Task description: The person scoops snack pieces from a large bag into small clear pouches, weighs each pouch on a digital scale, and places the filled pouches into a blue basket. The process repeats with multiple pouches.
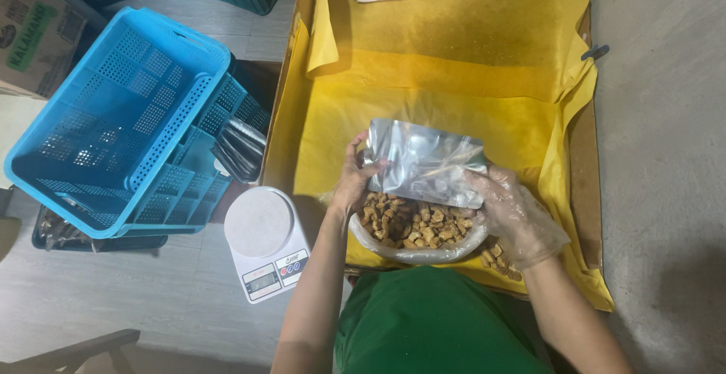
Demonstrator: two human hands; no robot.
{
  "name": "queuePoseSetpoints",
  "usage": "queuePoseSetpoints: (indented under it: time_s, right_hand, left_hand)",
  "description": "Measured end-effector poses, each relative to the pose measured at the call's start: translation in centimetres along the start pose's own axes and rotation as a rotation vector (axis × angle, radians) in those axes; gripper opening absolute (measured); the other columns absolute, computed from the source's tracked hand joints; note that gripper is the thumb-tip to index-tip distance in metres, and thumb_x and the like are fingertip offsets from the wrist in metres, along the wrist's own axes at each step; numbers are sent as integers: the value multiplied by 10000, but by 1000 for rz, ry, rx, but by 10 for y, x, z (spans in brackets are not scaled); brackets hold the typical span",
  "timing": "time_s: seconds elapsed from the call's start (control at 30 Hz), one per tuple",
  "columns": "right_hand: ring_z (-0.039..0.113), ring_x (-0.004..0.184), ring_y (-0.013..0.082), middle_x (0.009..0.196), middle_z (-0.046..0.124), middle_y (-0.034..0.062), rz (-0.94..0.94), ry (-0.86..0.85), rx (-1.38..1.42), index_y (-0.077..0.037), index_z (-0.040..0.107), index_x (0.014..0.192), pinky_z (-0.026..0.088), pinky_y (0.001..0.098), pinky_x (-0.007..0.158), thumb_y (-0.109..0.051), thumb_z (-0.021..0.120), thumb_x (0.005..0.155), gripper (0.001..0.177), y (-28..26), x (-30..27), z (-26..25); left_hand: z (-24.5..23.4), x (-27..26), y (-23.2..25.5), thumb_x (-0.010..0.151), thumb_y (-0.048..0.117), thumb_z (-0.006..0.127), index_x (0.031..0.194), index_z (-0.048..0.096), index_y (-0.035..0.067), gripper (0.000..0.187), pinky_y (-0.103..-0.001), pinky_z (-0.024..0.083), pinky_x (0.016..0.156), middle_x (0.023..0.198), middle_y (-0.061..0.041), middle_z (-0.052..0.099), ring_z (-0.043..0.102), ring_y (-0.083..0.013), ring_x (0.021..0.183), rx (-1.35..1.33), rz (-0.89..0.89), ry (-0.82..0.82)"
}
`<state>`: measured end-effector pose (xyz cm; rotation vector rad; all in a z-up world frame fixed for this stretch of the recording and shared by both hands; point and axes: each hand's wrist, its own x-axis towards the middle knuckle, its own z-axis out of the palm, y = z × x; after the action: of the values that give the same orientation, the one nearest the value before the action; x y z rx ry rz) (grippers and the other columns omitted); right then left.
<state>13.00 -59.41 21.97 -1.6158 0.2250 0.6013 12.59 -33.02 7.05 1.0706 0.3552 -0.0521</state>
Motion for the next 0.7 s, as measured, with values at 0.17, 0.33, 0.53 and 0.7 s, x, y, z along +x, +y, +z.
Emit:
queuePoseSetpoints:
  time_s: [0.17,0.33,0.53,0.7]
  right_hand:
    - [564,613,92,839,692,33,-128,-137,294,-24,708,1064,439,229,480,-199,662,954,212,15,18,-5]
    - [574,664,107,868,707,40,8,45,39,-52,747,1106,431,244,514,-238,654,990,238,23,10,-6]
    - [665,968,109,1143,727,20,-281,55,-610,-163,700,1256,523,282,802,-244,533,1043,283,59,30,-27]
    - [713,946,160,1150,769,83,-519,-41,-569,-107,731,1235,518,345,833,-265,663,985,304,81,53,-43]
  left_hand:
    - [0,-2,-5,859,91,845,1344,424,87,643,-490,523,1010,1376,-283,485,529,-359,1257,359,258,133]
    - [0,-2,-10,856,242,841,1277,507,109,554,-482,566,1035,1352,-210,566,629,-325,1205,377,308,180]
    - [-10,0,-8,964,431,686,1057,789,29,425,-422,576,871,1153,-182,667,661,-280,1015,786,284,375]
    - [-16,-4,-7,976,388,636,1009,779,44,374,-326,549,767,861,-77,757,701,-188,798,730,134,247]
